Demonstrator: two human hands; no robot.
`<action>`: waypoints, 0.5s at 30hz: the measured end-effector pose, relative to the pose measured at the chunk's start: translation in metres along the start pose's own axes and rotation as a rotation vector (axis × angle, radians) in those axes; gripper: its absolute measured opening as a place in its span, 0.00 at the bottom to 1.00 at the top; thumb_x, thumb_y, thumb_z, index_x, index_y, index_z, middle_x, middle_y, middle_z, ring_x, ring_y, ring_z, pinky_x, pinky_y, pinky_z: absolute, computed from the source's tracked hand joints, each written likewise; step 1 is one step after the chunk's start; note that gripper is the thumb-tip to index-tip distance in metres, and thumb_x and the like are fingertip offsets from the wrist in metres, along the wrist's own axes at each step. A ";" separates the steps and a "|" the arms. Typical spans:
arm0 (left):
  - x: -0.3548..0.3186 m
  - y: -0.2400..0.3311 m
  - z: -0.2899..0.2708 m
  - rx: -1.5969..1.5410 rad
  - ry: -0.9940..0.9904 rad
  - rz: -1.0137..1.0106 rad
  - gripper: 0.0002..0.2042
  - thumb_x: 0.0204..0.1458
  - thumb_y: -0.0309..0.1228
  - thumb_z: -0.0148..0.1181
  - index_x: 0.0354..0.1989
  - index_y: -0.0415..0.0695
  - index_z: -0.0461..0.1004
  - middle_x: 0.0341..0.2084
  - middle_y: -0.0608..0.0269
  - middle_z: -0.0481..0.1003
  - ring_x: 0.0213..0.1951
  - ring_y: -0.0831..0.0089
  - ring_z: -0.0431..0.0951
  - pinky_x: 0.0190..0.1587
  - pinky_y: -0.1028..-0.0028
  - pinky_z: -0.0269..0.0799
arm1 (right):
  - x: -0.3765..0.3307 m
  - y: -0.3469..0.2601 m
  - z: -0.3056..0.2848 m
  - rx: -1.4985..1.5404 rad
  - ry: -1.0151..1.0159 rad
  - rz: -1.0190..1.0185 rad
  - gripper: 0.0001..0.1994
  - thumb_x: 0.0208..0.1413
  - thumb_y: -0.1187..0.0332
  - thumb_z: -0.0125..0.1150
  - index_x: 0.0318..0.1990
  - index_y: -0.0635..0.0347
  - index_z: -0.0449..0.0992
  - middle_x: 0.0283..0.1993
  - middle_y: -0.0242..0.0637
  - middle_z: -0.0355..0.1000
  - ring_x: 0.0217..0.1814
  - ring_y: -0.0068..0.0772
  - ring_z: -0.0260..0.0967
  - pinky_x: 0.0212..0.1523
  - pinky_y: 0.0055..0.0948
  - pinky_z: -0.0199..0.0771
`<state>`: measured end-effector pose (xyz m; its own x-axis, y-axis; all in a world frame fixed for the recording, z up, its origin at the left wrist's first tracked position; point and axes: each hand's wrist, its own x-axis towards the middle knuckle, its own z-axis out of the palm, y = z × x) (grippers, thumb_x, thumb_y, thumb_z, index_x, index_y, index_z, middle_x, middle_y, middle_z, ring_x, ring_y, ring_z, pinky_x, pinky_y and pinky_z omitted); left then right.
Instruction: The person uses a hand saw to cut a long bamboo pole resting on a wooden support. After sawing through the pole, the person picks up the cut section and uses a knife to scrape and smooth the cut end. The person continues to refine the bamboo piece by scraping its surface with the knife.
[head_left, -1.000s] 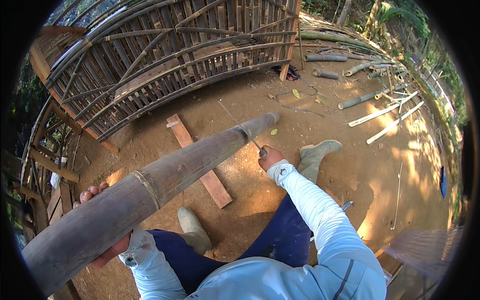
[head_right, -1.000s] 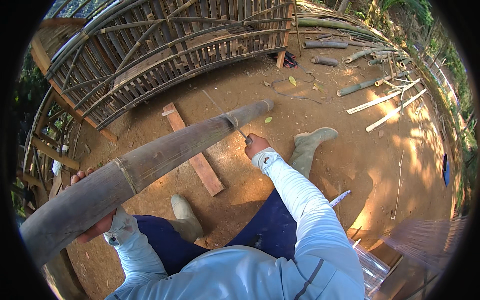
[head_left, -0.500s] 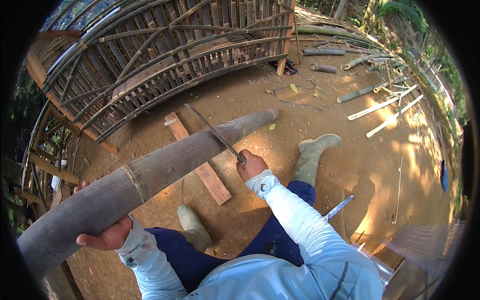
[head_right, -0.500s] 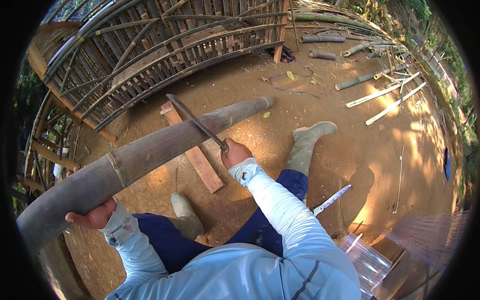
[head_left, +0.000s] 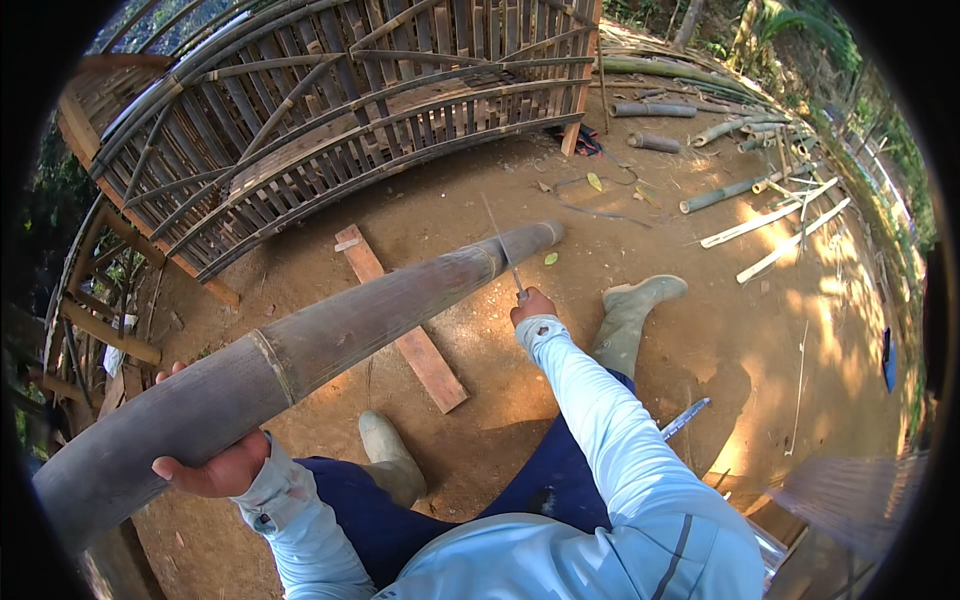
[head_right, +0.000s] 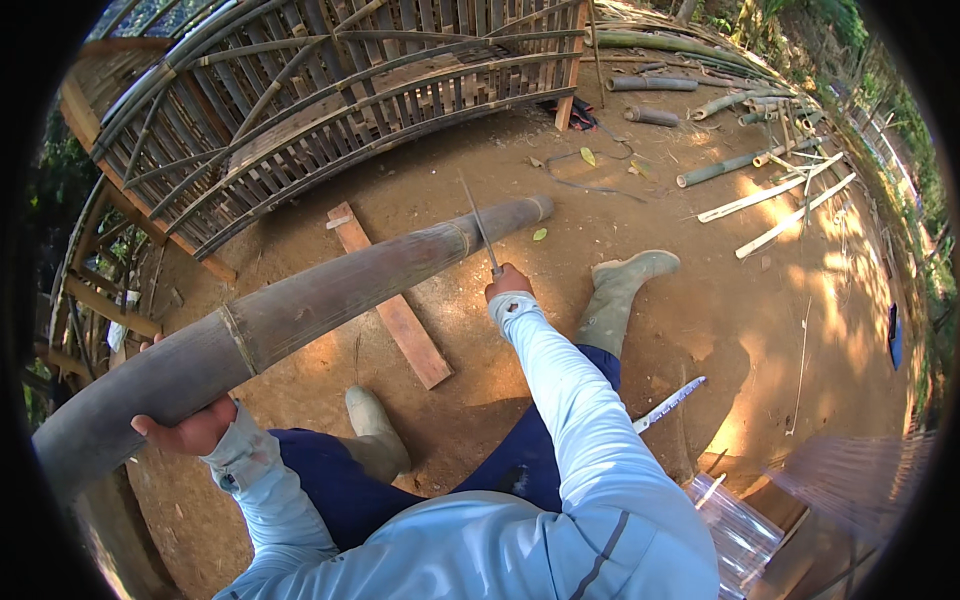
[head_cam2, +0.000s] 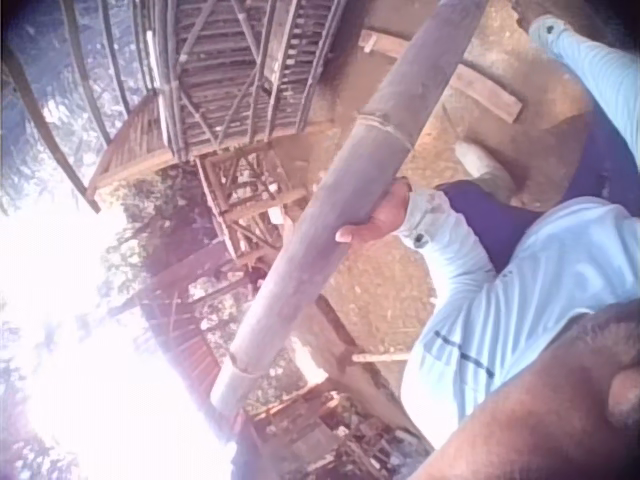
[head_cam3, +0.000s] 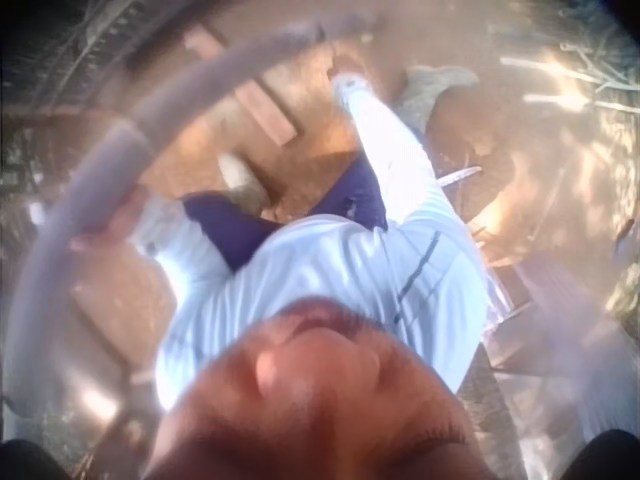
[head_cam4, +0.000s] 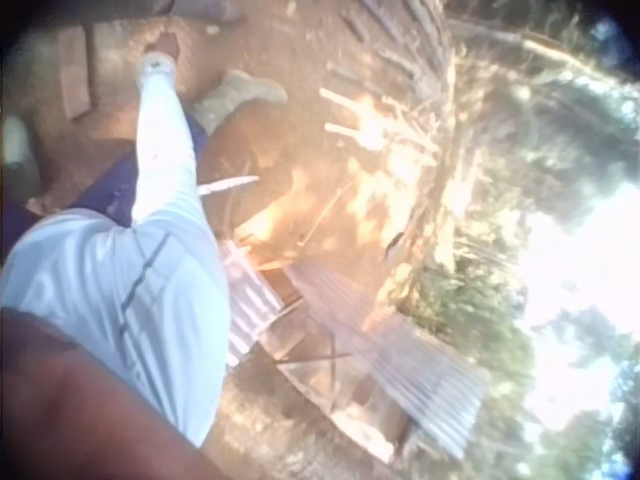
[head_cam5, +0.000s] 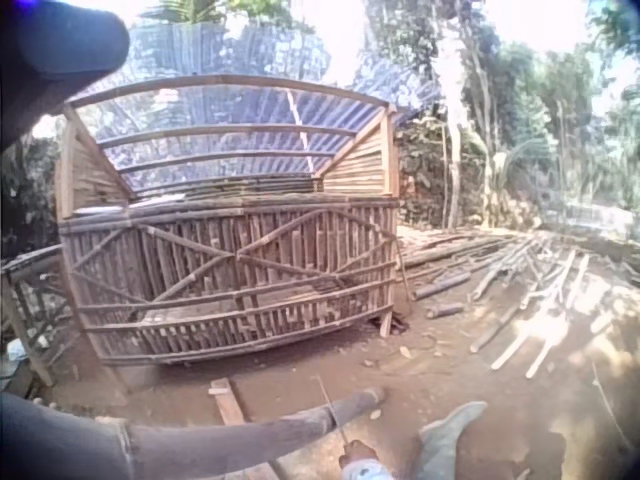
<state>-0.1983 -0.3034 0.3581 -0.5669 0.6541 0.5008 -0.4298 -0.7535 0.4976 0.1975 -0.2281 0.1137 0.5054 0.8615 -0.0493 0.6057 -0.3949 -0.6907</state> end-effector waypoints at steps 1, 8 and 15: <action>-0.003 0.002 -0.003 -0.014 -0.018 0.004 0.42 0.47 0.61 0.53 0.60 0.35 0.57 0.54 0.47 0.67 0.58 0.51 0.66 0.60 0.47 0.62 | -0.012 -0.006 0.003 0.004 -0.009 -0.070 0.11 0.46 0.68 0.60 0.38 0.58 0.71 0.34 0.52 0.74 0.40 0.55 0.73 0.41 0.43 0.72; -0.005 0.001 0.003 -0.097 -0.033 -0.042 0.40 0.48 0.58 0.53 0.59 0.35 0.60 0.54 0.47 0.68 0.59 0.49 0.65 0.61 0.49 0.60 | -0.006 0.002 0.016 0.089 0.043 0.037 0.13 0.44 0.65 0.62 0.37 0.58 0.72 0.32 0.48 0.74 0.38 0.54 0.73 0.40 0.41 0.72; -0.003 -0.001 -0.001 -0.097 -0.017 -0.045 0.42 0.46 0.60 0.54 0.60 0.36 0.58 0.55 0.45 0.66 0.59 0.50 0.65 0.60 0.48 0.61 | 0.003 0.006 -0.002 0.018 0.015 -0.017 0.11 0.46 0.67 0.59 0.39 0.57 0.72 0.32 0.54 0.73 0.38 0.59 0.72 0.40 0.46 0.71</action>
<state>-0.1968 -0.3048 0.3553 -0.5336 0.6879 0.4920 -0.5211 -0.7256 0.4494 0.2038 -0.2290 0.1107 0.5045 0.8630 -0.0265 0.6030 -0.3742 -0.7045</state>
